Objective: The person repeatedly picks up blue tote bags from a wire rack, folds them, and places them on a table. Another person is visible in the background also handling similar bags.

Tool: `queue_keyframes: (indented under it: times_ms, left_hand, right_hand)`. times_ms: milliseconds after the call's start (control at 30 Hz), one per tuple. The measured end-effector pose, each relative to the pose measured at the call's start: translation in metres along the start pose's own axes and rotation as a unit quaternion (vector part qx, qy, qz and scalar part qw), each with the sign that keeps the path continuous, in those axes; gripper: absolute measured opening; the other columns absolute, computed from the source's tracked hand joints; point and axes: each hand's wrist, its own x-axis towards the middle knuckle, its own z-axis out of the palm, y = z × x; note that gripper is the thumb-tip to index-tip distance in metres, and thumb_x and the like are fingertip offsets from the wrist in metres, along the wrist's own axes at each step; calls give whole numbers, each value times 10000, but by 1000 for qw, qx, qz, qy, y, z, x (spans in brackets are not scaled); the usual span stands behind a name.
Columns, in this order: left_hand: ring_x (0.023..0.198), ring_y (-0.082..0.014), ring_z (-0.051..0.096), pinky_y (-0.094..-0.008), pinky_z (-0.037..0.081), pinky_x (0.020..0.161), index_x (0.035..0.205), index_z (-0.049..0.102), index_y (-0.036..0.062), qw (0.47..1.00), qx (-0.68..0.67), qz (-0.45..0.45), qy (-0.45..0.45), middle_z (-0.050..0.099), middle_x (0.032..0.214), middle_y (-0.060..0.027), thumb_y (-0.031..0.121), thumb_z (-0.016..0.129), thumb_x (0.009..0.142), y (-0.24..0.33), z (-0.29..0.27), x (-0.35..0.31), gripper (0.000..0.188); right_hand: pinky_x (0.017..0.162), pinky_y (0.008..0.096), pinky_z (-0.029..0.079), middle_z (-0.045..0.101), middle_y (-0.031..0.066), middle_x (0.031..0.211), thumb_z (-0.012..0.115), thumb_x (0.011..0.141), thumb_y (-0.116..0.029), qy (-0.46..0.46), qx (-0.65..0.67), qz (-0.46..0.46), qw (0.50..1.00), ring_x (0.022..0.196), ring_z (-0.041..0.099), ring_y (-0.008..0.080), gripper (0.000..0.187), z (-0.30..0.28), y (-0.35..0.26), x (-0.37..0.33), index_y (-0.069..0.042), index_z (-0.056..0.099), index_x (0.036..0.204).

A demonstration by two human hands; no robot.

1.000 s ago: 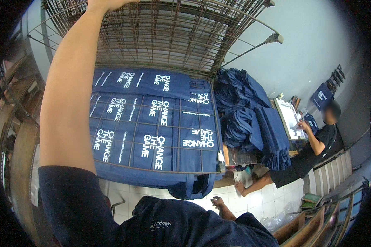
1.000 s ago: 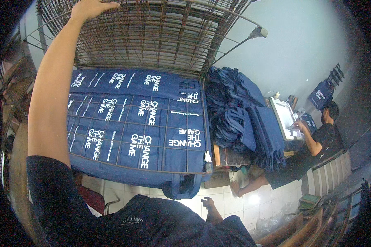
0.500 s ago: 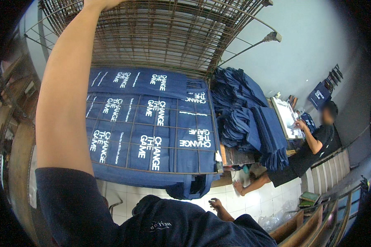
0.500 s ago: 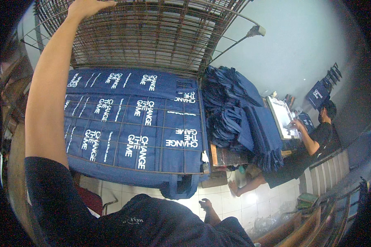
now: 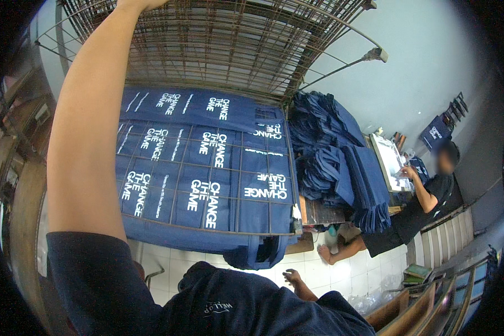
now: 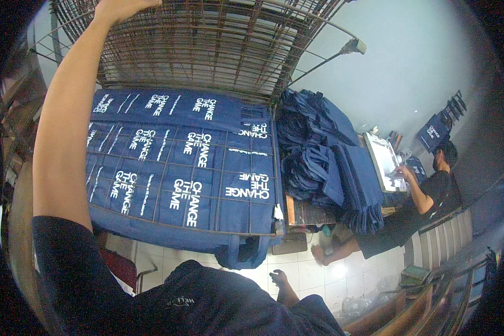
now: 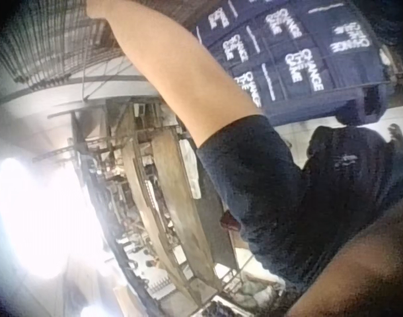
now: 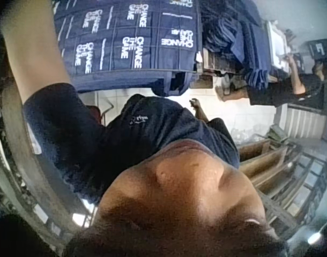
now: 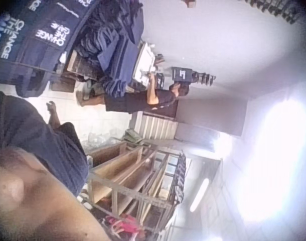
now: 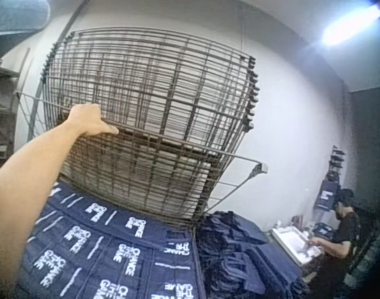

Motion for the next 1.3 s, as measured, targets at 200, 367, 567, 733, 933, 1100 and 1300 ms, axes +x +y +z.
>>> queue_keyframes:
  times_ms: [200, 367, 567, 733, 933, 1100, 1300]
  left_hand:
    - [932, -319, 637, -388, 504, 818, 902, 668, -60, 1000, 21, 1, 2, 660, 976, -208, 764, 575, 635, -4, 1, -1, 871]
    - [952, -319, 630, -389, 498, 833, 910, 668, -62, 1000, 21, 6, -2, 661, 980, -202, 773, 568, 632, -2, 1, -3, 885]
    - [966, -326, 627, -388, 497, 844, 924, 664, -64, 1000, 20, 15, 13, 658, 985, -208, 772, 578, 624, -3, 4, -2, 892]
    - [965, -328, 628, -388, 497, 845, 925, 660, -69, 1000, 13, -2, 12, 657, 988, -214, 771, 585, 620, -1, -2, -3, 896]
    - [961, -327, 629, -386, 497, 845, 916, 661, -69, 1000, 14, 2, 16, 658, 983, -214, 769, 590, 615, 0, -1, -3, 894]
    - [958, -327, 630, -385, 497, 845, 909, 661, -69, 1000, 13, 3, 18, 659, 978, -215, 768, 595, 611, -1, 0, -2, 891]
    - [952, -327, 631, -384, 497, 842, 904, 662, -68, 1000, 7, -3, 21, 661, 967, -213, 766, 596, 612, -2, 2, -4, 886]
  right_hand:
    - [519, 353, 505, 658, 113, 845, 710, 767, -310, 12, -9, -29, 999, 667, 636, 195, 537, -1, -12, 6, -75, 551, 1223]
    - [499, 331, 501, 656, 106, 805, 702, 777, -318, 25, -30, -37, 999, 634, 629, 176, 526, 1, -21, -2, -75, 556, 1221]
    - [527, 347, 509, 657, 112, 833, 693, 788, -312, 22, -22, -19, 999, 655, 632, 183, 516, 0, -14, -2, -75, 553, 1225]
    - [579, 387, 523, 660, 129, 901, 692, 789, -314, 12, -20, -5, 1000, 705, 642, 207, 525, 4, -19, -14, -78, 546, 1235]
    - [604, 399, 529, 665, 142, 923, 698, 783, -325, 11, -11, -14, 1000, 738, 650, 211, 545, 5, -12, -1, -82, 541, 1245]
    - [597, 393, 531, 666, 145, 926, 704, 779, -324, 18, -23, -9, 1000, 734, 649, 211, 543, 6, -21, -6, -71, 550, 1234]
    - [597, 395, 534, 664, 152, 926, 714, 773, -327, 18, -15, -19, 1000, 732, 649, 224, 560, 7, -22, -8, -49, 548, 1230]
